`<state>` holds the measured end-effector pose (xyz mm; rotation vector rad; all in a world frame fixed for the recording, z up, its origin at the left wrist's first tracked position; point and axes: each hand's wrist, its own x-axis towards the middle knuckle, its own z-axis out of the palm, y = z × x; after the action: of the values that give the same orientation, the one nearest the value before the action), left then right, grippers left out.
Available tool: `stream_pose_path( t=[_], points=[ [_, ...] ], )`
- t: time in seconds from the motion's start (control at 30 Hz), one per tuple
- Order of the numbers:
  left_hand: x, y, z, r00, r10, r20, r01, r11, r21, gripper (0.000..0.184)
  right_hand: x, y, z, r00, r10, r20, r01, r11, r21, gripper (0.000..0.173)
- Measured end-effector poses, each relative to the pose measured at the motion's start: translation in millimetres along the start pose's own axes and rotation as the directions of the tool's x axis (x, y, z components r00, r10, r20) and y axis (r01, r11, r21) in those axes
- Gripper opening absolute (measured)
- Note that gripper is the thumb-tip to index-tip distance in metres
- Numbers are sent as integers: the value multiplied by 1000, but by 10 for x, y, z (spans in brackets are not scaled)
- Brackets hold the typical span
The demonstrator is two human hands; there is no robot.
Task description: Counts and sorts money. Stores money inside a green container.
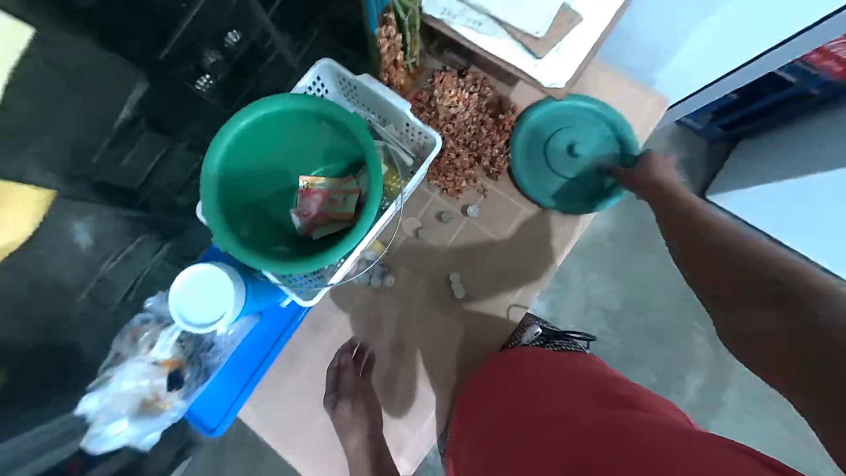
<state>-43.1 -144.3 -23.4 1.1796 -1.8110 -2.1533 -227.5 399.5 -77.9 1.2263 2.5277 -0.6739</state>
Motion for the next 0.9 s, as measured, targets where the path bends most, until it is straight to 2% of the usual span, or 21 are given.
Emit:
stream_pose_path(
  t=[0.1,0.2,0.3,0.33,0.4,0.47,0.5,0.6,0.67,0.73,0.8,0.9],
  points=[
    [-19,7,6,1000,9,15,-9,1000,-3,28,-56,186,180,993,108,-42,-98,977,189,62],
    [-54,-81,-90,1000,-26,9,27,999,-43,26,-207,279,99,986,156,61,-166,862,480,52],
    [-94,-185,-269,999,-48,-12,47,997,-69,26,-320,569,-166,984,68,163,-163,700,695,26],
    [-101,-226,-346,998,-52,-17,51,995,-80,26,-368,699,-299,981,2,196,-141,701,699,16],
    [-91,-293,-485,997,-70,-42,66,993,-100,27,-534,807,-567,962,-163,219,-17,764,645,18],
    [-62,-349,-572,992,-101,-72,92,989,-114,27,-944,426,-747,940,-272,207,104,804,585,20],
    [-41,-368,-594,991,-110,-78,101,988,-112,27,-1176,154,-772,921,-341,190,169,788,592,22],
    [20,-350,-593,995,-96,-28,93,991,-98,28,-1850,-884,-557,824,-557,106,313,603,734,18],
    [46,-295,-559,999,-37,31,41,992,-121,25,-2227,-1642,-256,794,-602,83,265,466,844,14],
    [29,-236,-544,997,25,69,-15,990,-137,22,-2361,-2249,123,777,-620,108,195,401,895,20],
    [-17,-195,-555,994,77,79,-66,989,-132,23,-2392,-2666,449,764,-635,116,256,463,849,28],
    [-71,-217,-614,994,90,54,-82,988,-129,23,-2420,-2997,704,751,-653,93,495,651,576,35]
  ],
)
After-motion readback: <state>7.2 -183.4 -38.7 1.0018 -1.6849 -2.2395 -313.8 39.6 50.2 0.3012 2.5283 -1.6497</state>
